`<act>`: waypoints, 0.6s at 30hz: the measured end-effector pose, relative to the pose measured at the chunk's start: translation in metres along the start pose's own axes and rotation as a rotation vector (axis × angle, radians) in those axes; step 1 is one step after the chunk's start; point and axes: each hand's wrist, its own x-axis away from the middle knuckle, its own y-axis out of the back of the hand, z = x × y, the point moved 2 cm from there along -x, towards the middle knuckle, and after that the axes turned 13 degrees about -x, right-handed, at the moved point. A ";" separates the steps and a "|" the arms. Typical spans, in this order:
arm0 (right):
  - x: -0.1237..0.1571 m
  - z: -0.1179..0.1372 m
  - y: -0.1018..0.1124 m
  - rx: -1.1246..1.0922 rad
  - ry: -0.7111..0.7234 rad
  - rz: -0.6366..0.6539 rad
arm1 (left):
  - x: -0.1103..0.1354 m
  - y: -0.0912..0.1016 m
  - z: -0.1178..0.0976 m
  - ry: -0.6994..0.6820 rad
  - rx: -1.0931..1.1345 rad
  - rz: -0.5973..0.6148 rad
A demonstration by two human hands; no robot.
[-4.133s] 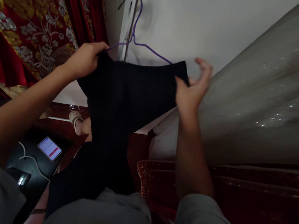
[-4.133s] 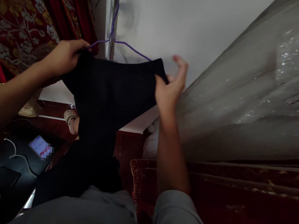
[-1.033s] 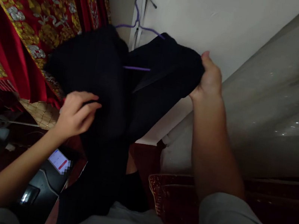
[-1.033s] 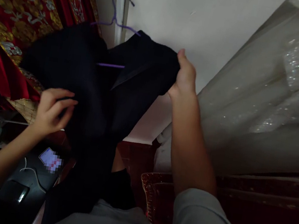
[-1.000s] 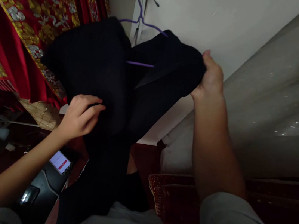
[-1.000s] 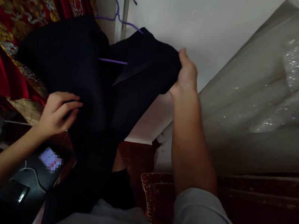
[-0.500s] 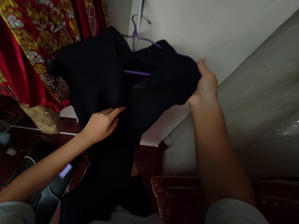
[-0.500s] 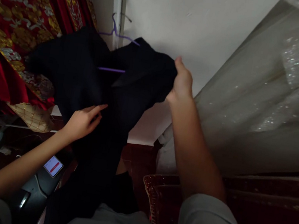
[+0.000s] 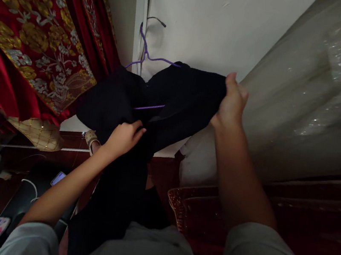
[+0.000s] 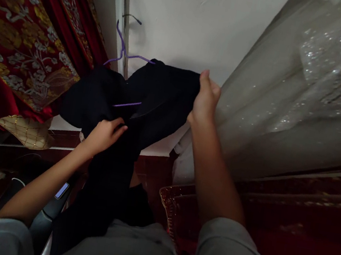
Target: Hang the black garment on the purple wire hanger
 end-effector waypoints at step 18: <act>0.252 0.055 -0.042 -0.112 -0.626 0.516 | 0.077 -0.029 -0.035 0.311 0.760 -0.616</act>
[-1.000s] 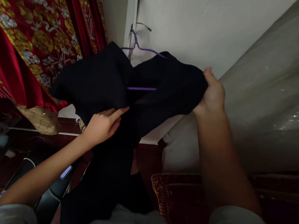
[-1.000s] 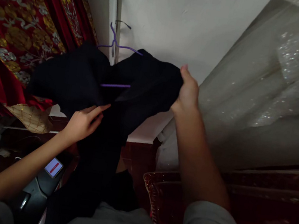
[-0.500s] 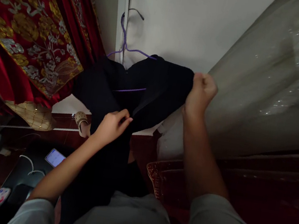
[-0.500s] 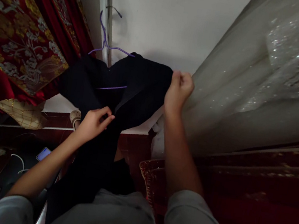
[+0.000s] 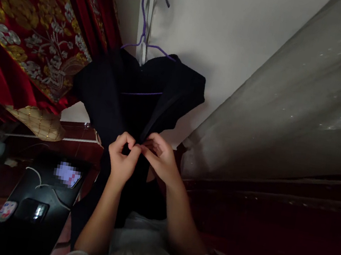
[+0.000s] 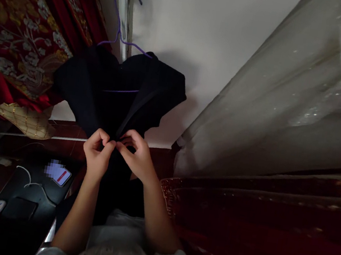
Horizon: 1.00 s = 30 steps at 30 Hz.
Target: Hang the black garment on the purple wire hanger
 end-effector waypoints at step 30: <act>0.016 0.033 -0.008 0.169 0.253 -0.027 | 0.005 -0.002 -0.008 -0.160 0.399 0.092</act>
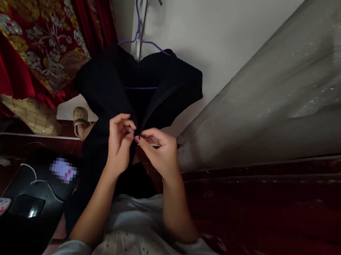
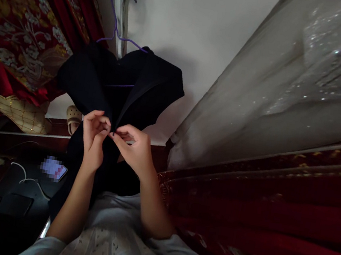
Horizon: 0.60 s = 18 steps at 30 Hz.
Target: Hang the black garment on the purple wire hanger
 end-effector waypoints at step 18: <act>-0.029 -0.028 0.013 0.187 0.290 -0.197 | 0.002 -0.002 -0.005 0.312 -0.164 -0.015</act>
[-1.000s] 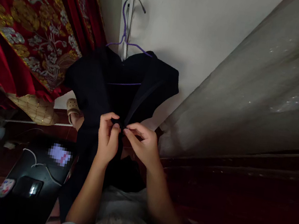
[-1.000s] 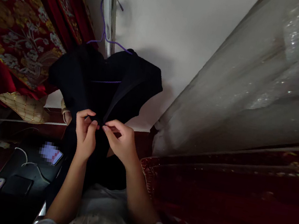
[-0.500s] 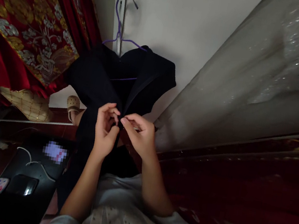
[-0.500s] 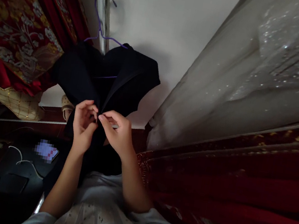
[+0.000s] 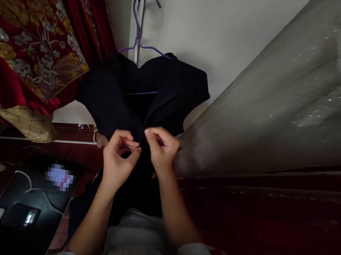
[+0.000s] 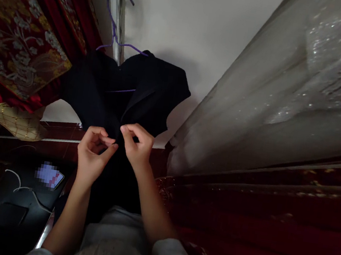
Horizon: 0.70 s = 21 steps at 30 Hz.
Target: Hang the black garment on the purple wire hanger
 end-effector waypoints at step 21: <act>-0.186 0.013 -0.056 0.117 0.282 0.204 | -0.001 0.007 0.000 -0.211 -0.290 0.182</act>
